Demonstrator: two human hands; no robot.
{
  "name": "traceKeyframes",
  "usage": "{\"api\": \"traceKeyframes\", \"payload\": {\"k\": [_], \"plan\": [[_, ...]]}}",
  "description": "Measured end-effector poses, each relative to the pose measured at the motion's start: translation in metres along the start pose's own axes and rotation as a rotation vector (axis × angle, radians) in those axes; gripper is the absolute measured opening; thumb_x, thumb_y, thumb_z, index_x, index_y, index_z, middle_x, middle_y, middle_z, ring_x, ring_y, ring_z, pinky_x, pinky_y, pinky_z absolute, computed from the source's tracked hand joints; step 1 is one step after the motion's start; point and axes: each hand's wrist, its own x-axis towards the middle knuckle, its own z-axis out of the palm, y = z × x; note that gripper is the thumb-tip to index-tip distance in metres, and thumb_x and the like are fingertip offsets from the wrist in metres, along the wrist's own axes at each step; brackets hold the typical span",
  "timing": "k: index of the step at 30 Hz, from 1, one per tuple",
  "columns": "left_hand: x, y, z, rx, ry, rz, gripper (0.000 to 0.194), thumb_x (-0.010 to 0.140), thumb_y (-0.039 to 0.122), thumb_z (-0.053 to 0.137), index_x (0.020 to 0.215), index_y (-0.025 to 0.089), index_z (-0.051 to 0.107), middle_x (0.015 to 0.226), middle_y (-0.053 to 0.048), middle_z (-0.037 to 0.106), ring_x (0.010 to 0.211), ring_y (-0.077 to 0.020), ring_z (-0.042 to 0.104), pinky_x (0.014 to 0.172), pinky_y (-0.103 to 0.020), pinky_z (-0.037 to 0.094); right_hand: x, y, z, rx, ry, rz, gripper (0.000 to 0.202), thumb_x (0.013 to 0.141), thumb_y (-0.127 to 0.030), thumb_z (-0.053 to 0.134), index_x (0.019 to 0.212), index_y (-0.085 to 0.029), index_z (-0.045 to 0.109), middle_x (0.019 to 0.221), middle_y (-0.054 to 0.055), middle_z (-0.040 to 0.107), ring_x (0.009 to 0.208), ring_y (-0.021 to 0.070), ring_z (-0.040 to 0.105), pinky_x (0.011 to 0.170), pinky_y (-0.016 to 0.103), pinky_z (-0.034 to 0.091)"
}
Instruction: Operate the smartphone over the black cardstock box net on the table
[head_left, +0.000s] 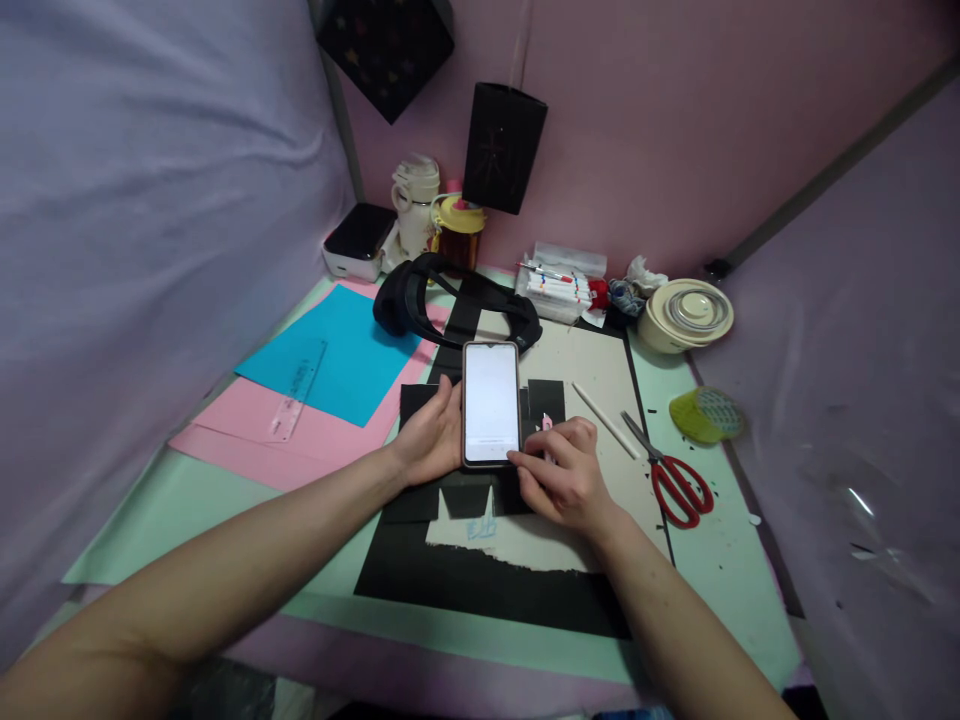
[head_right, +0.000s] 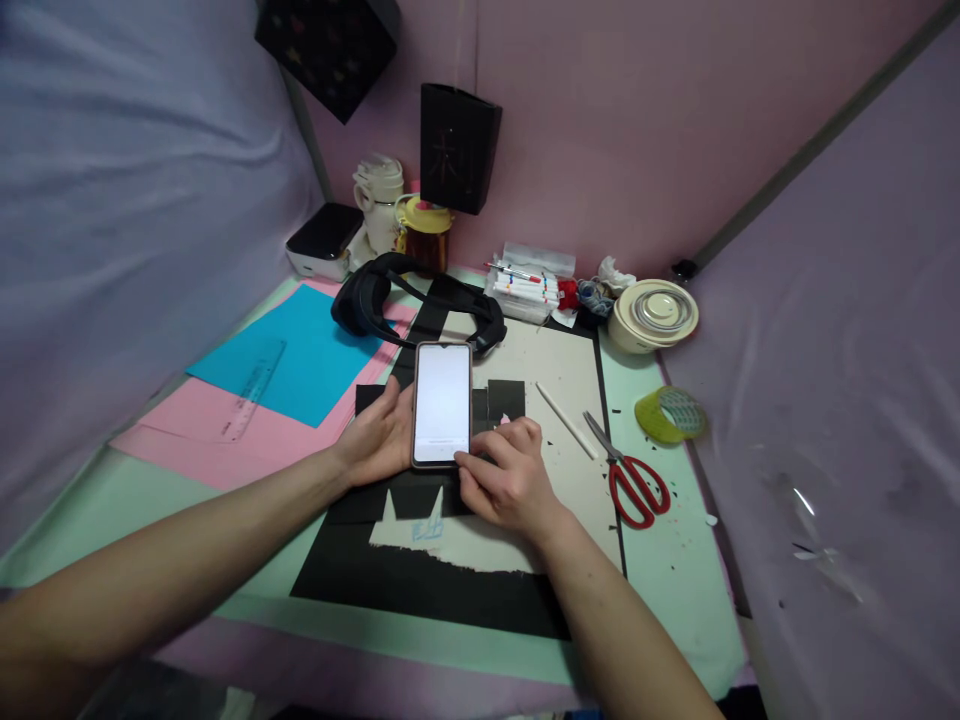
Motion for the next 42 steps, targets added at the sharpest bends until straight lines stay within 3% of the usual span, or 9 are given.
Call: {"api": "traceKeyframes", "payload": {"k": [8, 12, 23, 27, 31, 42], "plan": [[0.0006, -0.0001, -0.0005, 0.012, 0.003, -0.004, 0.057, 0.097, 0.055, 0.033, 0.145, 0.026, 0.038, 0.132, -0.014, 0.061, 0.119, -0.0309, 0.060, 0.101, -0.053, 0.044, 0.0001, -0.0002, -0.0010, 0.004, -0.057, -0.034, 0.016, 0.080, -0.018, 0.064, 0.094, -0.023, 0.071, 0.085, 0.003, 0.066, 0.083, 0.0196, 0.048, 0.084, 0.044, 0.035], [0.0005, -0.0006, -0.0025, -0.004, -0.019, -0.003, 0.058, 0.096, 0.055, 0.036, 0.147, 0.026, 0.036, 0.134, -0.013, 0.059, 0.120, -0.0310, 0.059, 0.102, -0.053, 0.043, -0.0003, -0.0005, -0.0017, 0.017, 0.010, -0.046, 0.020, 0.080, -0.018, 0.064, 0.098, -0.024, 0.071, 0.084, 0.002, 0.066, 0.082, 0.0194, 0.048, 0.081, 0.043, 0.035], [0.0019, -0.0017, -0.0080, 0.062, 0.000, 0.010, 0.056, 0.096, 0.057, 0.033, 0.141, 0.024, 0.043, 0.134, -0.013, 0.059, 0.121, -0.0316, 0.057, 0.100, -0.053, 0.044, 0.0010, -0.0022, -0.0013, 0.019, 0.028, -0.022, 0.023, 0.079, -0.019, 0.065, 0.101, -0.025, 0.069, 0.085, 0.003, 0.066, 0.081, 0.0200, 0.048, 0.082, 0.043, 0.036], [0.0000, -0.0011, -0.0033, 0.080, -0.028, -0.008, 0.059, 0.096, 0.059, 0.029, 0.144, 0.027, 0.040, 0.135, -0.013, 0.058, 0.123, -0.0317, 0.056, 0.101, -0.054, 0.043, 0.0019, -0.0029, 0.0006, -0.063, 0.025, 0.096, 0.030, 0.082, -0.026, 0.064, 0.112, -0.024, 0.067, 0.096, 0.007, 0.063, 0.088, 0.0234, 0.048, 0.084, 0.045, 0.036], [-0.0010, -0.0015, 0.0001, 0.098, -0.040, -0.025, 0.060, 0.095, 0.060, 0.029, 0.145, 0.029, 0.038, 0.137, -0.013, 0.057, 0.128, -0.0319, 0.052, 0.103, -0.055, 0.041, 0.0019, -0.0022, 0.0025, -0.131, -0.059, 0.219, 0.039, 0.085, -0.035, 0.061, 0.122, -0.022, 0.065, 0.108, 0.012, 0.057, 0.098, 0.0277, 0.047, 0.087, 0.048, 0.035], [-0.0005, -0.0022, -0.0012, 0.104, -0.038, -0.019, 0.060, 0.095, 0.061, 0.028, 0.143, 0.026, 0.040, 0.138, -0.014, 0.055, 0.127, -0.0322, 0.052, 0.104, -0.056, 0.039, 0.0013, -0.0022, 0.0029, -0.162, -0.112, 0.236, 0.037, 0.087, -0.037, 0.060, 0.120, -0.024, 0.068, 0.110, 0.011, 0.055, 0.100, 0.0278, 0.045, 0.089, 0.046, 0.034]]}}
